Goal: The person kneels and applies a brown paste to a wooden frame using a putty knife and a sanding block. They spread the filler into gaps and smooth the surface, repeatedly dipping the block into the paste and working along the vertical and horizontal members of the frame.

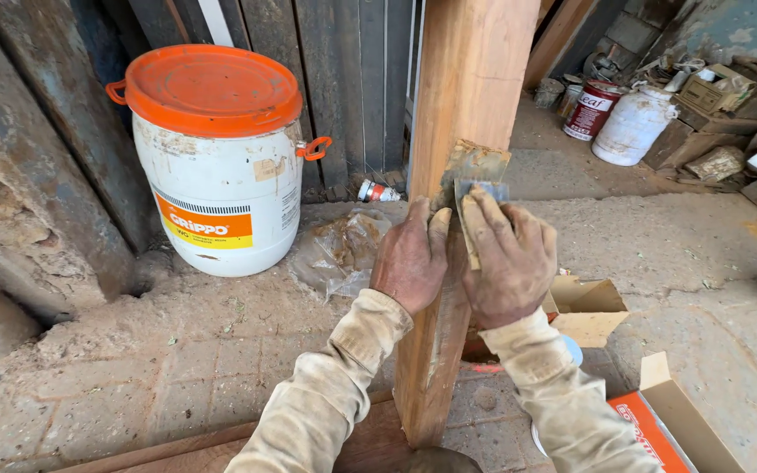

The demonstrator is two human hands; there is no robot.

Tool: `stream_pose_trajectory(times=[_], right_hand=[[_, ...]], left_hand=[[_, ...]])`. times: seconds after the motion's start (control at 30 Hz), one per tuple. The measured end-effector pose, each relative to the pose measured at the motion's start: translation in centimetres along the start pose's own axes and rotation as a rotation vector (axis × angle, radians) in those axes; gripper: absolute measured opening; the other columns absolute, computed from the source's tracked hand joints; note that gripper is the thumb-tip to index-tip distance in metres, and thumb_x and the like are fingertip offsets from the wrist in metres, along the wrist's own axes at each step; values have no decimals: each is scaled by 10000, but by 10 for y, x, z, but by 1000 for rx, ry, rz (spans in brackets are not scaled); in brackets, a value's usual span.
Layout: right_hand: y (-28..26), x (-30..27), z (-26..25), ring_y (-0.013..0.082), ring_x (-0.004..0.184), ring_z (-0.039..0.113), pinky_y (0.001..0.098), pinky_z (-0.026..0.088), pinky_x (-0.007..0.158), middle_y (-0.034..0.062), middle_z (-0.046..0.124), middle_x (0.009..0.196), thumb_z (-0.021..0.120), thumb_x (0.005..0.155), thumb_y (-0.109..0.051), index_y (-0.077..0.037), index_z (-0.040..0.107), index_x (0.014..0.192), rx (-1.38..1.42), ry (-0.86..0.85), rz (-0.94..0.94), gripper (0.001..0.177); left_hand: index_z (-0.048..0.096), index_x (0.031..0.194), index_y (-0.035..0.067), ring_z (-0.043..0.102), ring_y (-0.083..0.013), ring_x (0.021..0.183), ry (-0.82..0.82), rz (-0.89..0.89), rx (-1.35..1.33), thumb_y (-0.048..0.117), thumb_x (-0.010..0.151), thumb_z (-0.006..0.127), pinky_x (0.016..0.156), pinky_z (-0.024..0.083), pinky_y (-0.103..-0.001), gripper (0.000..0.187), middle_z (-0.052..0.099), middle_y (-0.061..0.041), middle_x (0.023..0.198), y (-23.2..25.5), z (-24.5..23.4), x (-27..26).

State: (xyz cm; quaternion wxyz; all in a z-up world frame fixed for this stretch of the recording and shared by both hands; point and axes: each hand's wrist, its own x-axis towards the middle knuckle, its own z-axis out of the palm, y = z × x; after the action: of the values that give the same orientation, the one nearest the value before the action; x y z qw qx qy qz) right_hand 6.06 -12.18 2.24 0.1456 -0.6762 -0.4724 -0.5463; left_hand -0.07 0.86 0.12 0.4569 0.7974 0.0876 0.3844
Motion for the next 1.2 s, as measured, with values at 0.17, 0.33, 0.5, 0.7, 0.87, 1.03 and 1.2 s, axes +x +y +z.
stream_pose_trajectory(times=[0.17, 0.33, 0.5, 0.7, 0.87, 1.03, 1.2], right_hand=[[3, 20, 3, 299, 1143, 614, 460, 450, 959, 65, 680, 1361, 710, 782, -47, -48, 672, 1351, -19, -6, -36, 571], [6, 12, 0, 287, 1199, 611, 434, 456, 1020, 57, 679, 1394, 676, 816, -19, -73, 652, 1386, -7, -36, -15, 573], [10, 27, 0, 301, 1175, 609, 454, 436, 999, 71, 686, 1369, 722, 846, -66, -62, 641, 1355, 22, 21, -53, 515], [16, 10, -2, 292, 1192, 599, 455, 449, 1020, 58, 672, 1377, 704, 790, -80, -69, 640, 1369, 25, -4, -47, 583], [14, 29, -11, 278, 1214, 588, 455, 447, 1024, 40, 658, 1406, 719, 803, -92, -68, 648, 1385, -17, -58, -58, 586], [4, 5, -7, 261, 1209, 592, 445, 442, 1026, 44, 652, 1421, 745, 866, -87, -93, 648, 1372, -5, -58, -73, 516], [1, 27, -12, 291, 1196, 586, 474, 433, 997, 52, 645, 1397, 749, 780, -115, -68, 645, 1365, -13, -54, -72, 597]], left_hand=[[479, 1326, -94, 674, -519, 837, 17, 44, 45, 104, 928, 598, 753, 543, -565, 460, 681, -333, 902, -15, 3, 1], [556, 1268, -56, 679, -508, 921, 70, 55, 2, 159, 1027, 593, 768, 542, -560, 326, 700, -320, 942, -13, 7, 1], [507, 1313, -52, 693, -493, 860, 32, 24, 48, 83, 908, 589, 755, 558, -548, 435, 693, -318, 913, -13, 0, 0], [534, 1250, -31, 709, -472, 878, 8, 48, -14, 76, 958, 574, 748, 574, -530, 314, 712, -295, 927, -6, 3, 2], [441, 1332, -34, 758, -419, 802, -93, -41, 19, 50, 894, 532, 746, 623, -475, 455, 713, -272, 870, -12, 1, 4], [529, 1214, -17, 689, -505, 833, -43, 20, 102, 107, 957, 572, 751, 560, -551, 288, 694, -311, 875, -1, -9, 4], [523, 1212, -15, 687, -502, 885, -48, 39, 26, 122, 989, 560, 756, 561, -548, 265, 699, -309, 920, -5, -7, 5]])
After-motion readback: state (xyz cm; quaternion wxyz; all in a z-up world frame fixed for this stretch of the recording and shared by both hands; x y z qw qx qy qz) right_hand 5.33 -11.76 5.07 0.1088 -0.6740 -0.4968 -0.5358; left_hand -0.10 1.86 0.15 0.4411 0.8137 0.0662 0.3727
